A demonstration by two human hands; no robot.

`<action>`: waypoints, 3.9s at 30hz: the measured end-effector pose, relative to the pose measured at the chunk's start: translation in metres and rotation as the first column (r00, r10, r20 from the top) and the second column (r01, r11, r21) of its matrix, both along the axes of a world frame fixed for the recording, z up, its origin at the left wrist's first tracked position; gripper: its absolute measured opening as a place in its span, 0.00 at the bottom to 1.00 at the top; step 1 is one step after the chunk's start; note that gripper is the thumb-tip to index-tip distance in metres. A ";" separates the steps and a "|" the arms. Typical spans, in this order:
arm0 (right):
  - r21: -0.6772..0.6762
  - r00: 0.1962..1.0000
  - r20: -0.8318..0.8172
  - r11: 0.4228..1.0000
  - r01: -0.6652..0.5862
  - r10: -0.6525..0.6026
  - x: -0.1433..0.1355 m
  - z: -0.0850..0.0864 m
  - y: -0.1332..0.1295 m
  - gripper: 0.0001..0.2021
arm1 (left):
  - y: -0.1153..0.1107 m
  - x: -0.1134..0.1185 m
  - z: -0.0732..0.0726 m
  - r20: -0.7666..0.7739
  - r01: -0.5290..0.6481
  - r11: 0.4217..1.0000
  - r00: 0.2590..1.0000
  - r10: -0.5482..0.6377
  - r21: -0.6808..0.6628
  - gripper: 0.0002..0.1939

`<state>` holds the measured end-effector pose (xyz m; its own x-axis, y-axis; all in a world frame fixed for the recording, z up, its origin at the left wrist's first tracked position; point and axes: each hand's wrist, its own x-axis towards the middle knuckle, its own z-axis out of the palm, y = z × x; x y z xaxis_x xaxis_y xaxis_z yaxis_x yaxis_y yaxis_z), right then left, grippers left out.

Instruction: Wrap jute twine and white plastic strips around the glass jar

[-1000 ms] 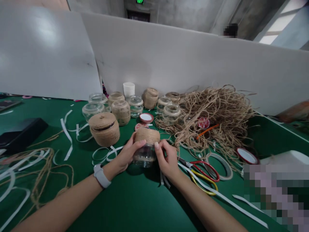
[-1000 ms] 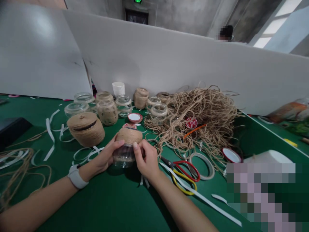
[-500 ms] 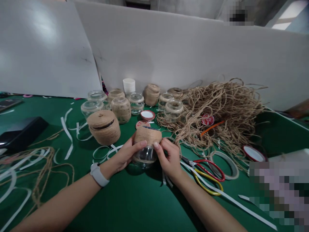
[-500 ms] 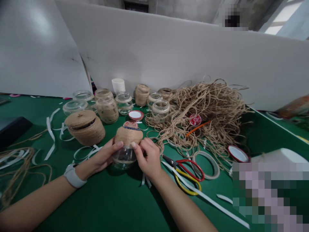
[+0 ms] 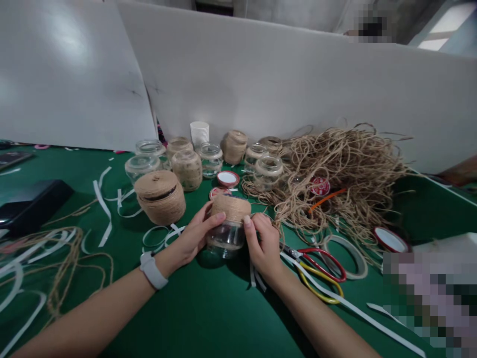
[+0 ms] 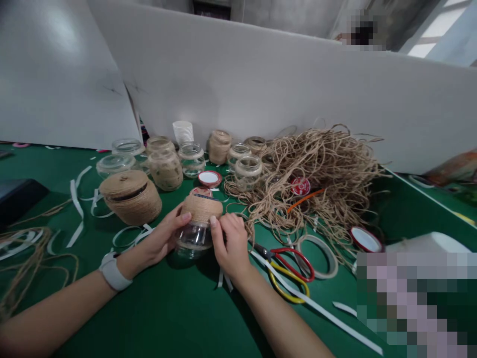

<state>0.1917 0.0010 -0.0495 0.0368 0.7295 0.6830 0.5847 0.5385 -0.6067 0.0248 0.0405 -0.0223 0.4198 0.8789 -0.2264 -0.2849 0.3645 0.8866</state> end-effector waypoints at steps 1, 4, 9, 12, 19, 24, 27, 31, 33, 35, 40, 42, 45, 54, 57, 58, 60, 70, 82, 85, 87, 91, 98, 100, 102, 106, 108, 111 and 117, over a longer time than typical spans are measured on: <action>0.004 1.000 -0.003 1.000 -0.002 0.002 0.000 0.000 0.000 0.18 | 0.000 0.000 0.000 -0.007 0.005 1.000 1.000 -0.005 0.001 0.40; 0.013 0.999 -0.017 1.000 -0.028 0.028 0.001 0.000 -0.001 0.18 | 0.001 0.000 -0.003 -0.022 0.047 0.997 0.999 -0.045 0.054 0.45; 0.000 0.998 -0.018 0.998 -0.060 0.060 0.003 0.000 -0.001 0.18 | -0.001 0.000 -0.005 -0.042 0.090 0.988 0.996 -0.085 0.128 0.47; -0.012 0.997 -0.052 0.998 -0.060 0.059 0.001 -0.002 -0.001 0.18 | -0.003 0.001 -0.002 -0.030 0.079 0.994 0.997 -0.077 0.077 0.44; 0.000 0.999 -0.036 1.000 -0.005 0.005 0.000 -0.001 -0.003 0.18 | -0.003 0.004 0.000 0.018 -0.007 0.997 1.000 0.006 0.074 0.40; 0.011 0.992 -0.001 0.992 0.123 -0.123 0.002 0.001 -0.002 0.18 | 0.000 0.003 -0.005 0.076 0.057 0.998 0.995 -0.060 0.037 0.40; 0.036 0.995 0.000 0.994 0.100 -0.100 0.003 0.002 -0.002 0.17 | 0.001 0.001 -0.006 0.074 0.086 0.995 0.993 -0.089 0.041 0.41; 0.065 0.999 -0.002 0.997 0.045 -0.045 0.003 0.003 -0.005 0.16 | -0.001 0.001 -0.004 0.072 0.122 0.991 0.989 -0.126 0.050 0.45; 0.078 1.000 0.000 0.997 0.028 -0.029 0.002 0.004 -0.006 0.15 | -0.002 0.002 -0.003 0.067 0.118 0.992 0.990 -0.121 0.053 0.47; 0.086 1.000 0.008 0.996 0.014 -0.014 0.002 0.005 -0.006 0.14 | -0.002 0.003 -0.003 0.060 0.095 0.995 0.993 -0.098 0.042 0.47; 0.073 0.999 -0.005 0.997 -0.031 0.031 0.002 0.007 -0.006 0.14 | -0.001 0.003 -0.005 0.040 0.042 0.999 0.998 -0.041 -0.005 0.42; 0.067 0.999 -0.007 0.997 -0.040 0.041 0.002 0.008 -0.007 0.14 | -0.001 0.002 -0.004 0.039 0.043 0.999 0.998 -0.043 -0.006 0.39; 0.059 0.999 0.002 0.997 -0.051 0.051 0.003 0.009 -0.007 0.14 | -0.001 0.001 -0.002 0.035 0.052 0.999 0.998 -0.052 -0.005 0.37; 0.037 1.000 0.026 0.999 0.015 -0.016 0.003 0.008 -0.007 0.16 | -0.001 0.001 -0.001 0.043 0.067 0.998 0.997 -0.067 0.006 0.39; 0.047 1.000 0.016 0.999 0.001 -0.002 0.002 0.008 -0.008 0.16 | -0.001 0.001 -0.001 0.052 0.057 0.998 0.997 -0.056 -0.027 0.41; 0.048 1.000 0.015 0.999 -0.010 0.009 0.002 0.008 -0.008 0.16 | -0.001 0.001 -0.001 0.051 0.057 0.998 0.997 -0.055 -0.036 0.42; 0.041 1.000 0.021 0.999 -0.015 0.014 0.002 0.008 -0.008 0.17 | -0.002 0.001 -0.001 0.045 0.057 0.997 0.997 -0.055 -0.045 0.43; 0.018 0.995 0.067 0.997 0.072 -0.073 0.008 0.002 -0.005 0.19 | -0.002 0.001 0.000 0.040 0.069 0.997 0.997 -0.067 -0.040 0.38; -0.002 1.000 0.008 1.000 0.008 -0.008 0.009 0.001 -0.006 0.15 | 0.002 0.002 -0.005 0.048 0.075 0.997 0.996 -0.077 0.035 0.38; 0.006 1.000 0.011 1.000 -0.002 0.002 0.009 0.002 -0.006 0.15 | 0.001 0.003 -0.003 0.045 0.068 0.997 0.997 -0.069 0.026 0.38; 0.014 1.000 0.023 1.000 -0.011 0.010 0.009 0.003 -0.006 0.15 | -0.001 0.004 -0.002 0.024 0.056 0.997 0.998 -0.058 0.061 0.40; -0.001 0.999 0.036 1.000 0.003 -0.003 0.010 0.004 -0.003 0.16 | -0.003 0.005 -0.001 -0.028 0.042 0.989 0.999 -0.038 0.144 0.42; -0.028 0.999 0.017 0.999 0.041 -0.041 0.013 0.001 0.002 0.21 | -0.001 0.006 -0.004 0.001 0.028 0.996 1.000 -0.028 0.081 0.37; -0.028 1.000 0.028 1.000 0.013 -0.012 0.013 0.002 0.001 0.20 | -0.001 0.005 -0.004 0.001 0.007 0.999 1.000 -0.007 0.048 0.36; -0.019 0.999 0.047 1.000 -0.018 0.019 0.012 0.003 0.000 0.20 | -0.001 0.005 -0.002 0.006 -0.001 1.000 1.000 0.001 0.021 0.35; -0.001 0.997 0.062 0.999 -0.037 0.037 0.010 0.004 -0.001 0.19 | -0.001 0.004 -0.001 0.009 0.012 1.000 1.000 -0.012 -0.010 0.35; -0.006 0.998 0.046 0.999 -0.037 0.037 0.010 0.004 -0.002 0.19 | -0.002 0.004 -0.001 0.007 0.041 0.999 0.999 -0.041 -0.007 0.36; -0.010 0.999 0.015 0.999 -0.050 0.050 0.012 0.004 -0.003 0.19 | -0.005 0.005 -0.002 -0.014 0.050 0.998 0.999 -0.049 0.027 0.39; 0.034 0.994 0.066 0.996 -0.085 0.083 0.016 0.005 -0.004 0.19 | -0.007 0.005 0.003 -0.038 0.062 0.990 0.998 -0.058 0.126 0.40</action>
